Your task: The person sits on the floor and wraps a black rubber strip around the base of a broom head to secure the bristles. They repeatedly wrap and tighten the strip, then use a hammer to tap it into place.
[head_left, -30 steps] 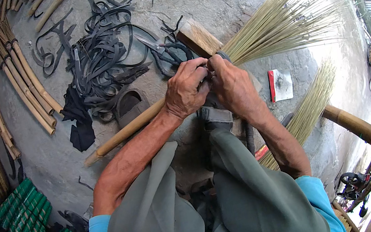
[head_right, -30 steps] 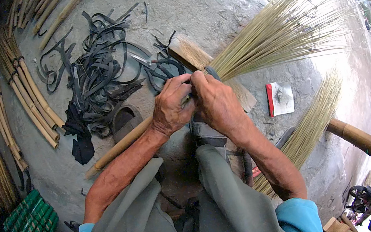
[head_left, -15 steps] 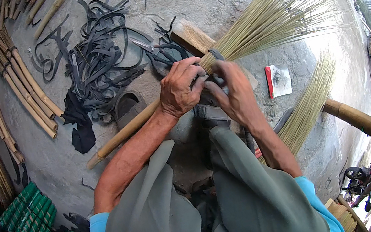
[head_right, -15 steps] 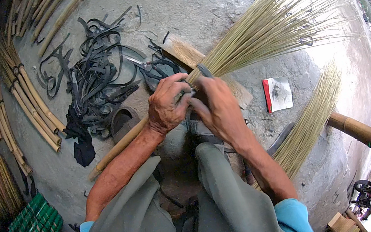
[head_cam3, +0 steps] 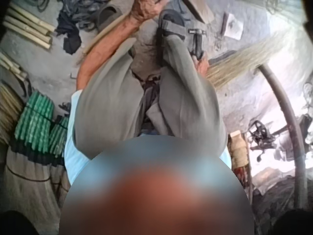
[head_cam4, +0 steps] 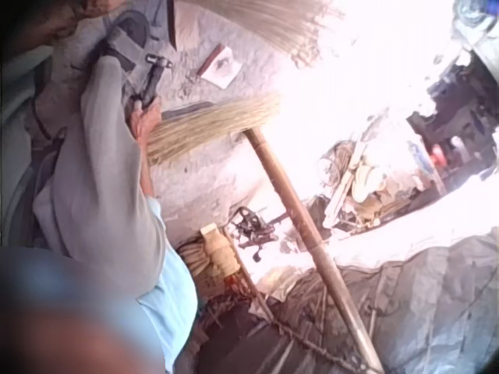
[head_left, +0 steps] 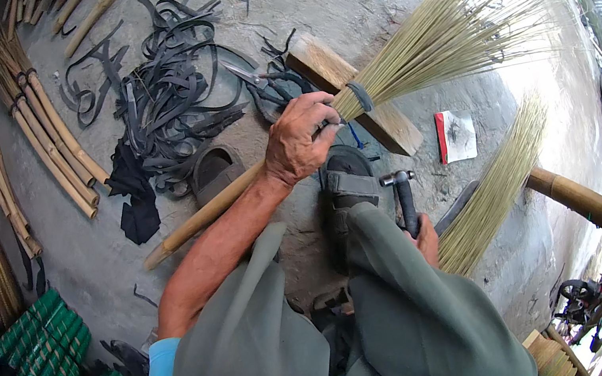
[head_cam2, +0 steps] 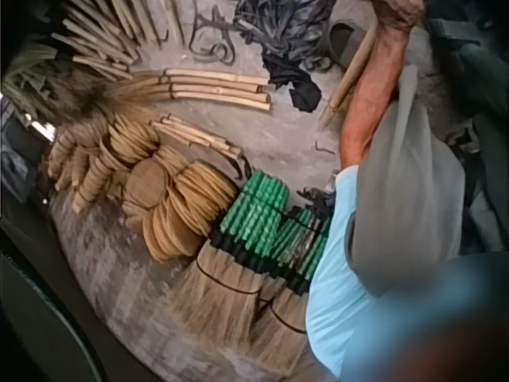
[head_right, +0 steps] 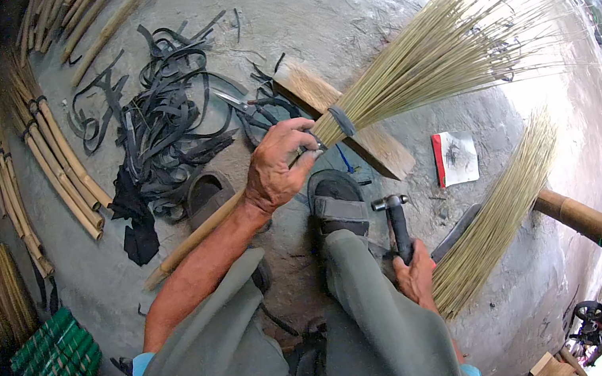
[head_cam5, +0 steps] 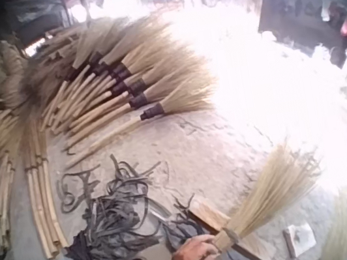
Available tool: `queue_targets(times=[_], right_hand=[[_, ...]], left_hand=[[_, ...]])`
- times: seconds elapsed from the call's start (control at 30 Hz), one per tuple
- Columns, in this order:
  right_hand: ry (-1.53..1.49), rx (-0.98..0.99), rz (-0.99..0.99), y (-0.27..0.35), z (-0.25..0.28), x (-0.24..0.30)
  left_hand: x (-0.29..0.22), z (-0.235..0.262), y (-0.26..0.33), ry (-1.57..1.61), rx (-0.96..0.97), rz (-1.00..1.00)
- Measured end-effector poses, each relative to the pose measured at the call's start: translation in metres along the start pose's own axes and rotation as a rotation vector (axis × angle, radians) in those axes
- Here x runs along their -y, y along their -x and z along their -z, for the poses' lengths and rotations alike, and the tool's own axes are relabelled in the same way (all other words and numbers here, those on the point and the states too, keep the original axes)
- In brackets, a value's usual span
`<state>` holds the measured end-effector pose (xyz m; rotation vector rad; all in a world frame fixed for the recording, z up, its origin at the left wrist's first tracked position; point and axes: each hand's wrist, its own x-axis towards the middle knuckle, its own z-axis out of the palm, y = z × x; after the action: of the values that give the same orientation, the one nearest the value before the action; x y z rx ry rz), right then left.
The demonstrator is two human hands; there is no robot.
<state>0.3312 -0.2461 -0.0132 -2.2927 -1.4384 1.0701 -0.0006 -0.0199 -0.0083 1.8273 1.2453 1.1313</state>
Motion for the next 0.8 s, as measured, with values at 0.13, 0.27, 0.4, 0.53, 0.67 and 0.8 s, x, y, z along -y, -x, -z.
queue_targets(times=[0.13,0.27,0.4,0.53,0.67,0.8], right_hand=[[-0.042,-0.095,0.082,0.005,0.014,0.019],[-0.115,0.032,0.102,-0.002,0.019,0.055],[-0.262,0.032,0.314,-0.029,0.008,0.113],[-0.155,0.088,0.467,-0.057,0.007,0.163],[-0.140,0.170,0.341,-0.050,0.020,0.184],[-0.106,0.113,0.436,-0.047,0.023,0.188]], left_hand=[[0.003,0.001,-0.001,0.037,0.012,0.014],[0.006,0.001,-0.001,0.034,0.009,0.009],[0.005,0.000,-0.001,0.054,0.002,0.026],[0.003,0.002,-0.001,0.055,0.017,0.047],[0.003,0.004,0.000,0.071,0.009,0.042],[0.005,0.002,-0.001,0.069,0.017,0.052]])
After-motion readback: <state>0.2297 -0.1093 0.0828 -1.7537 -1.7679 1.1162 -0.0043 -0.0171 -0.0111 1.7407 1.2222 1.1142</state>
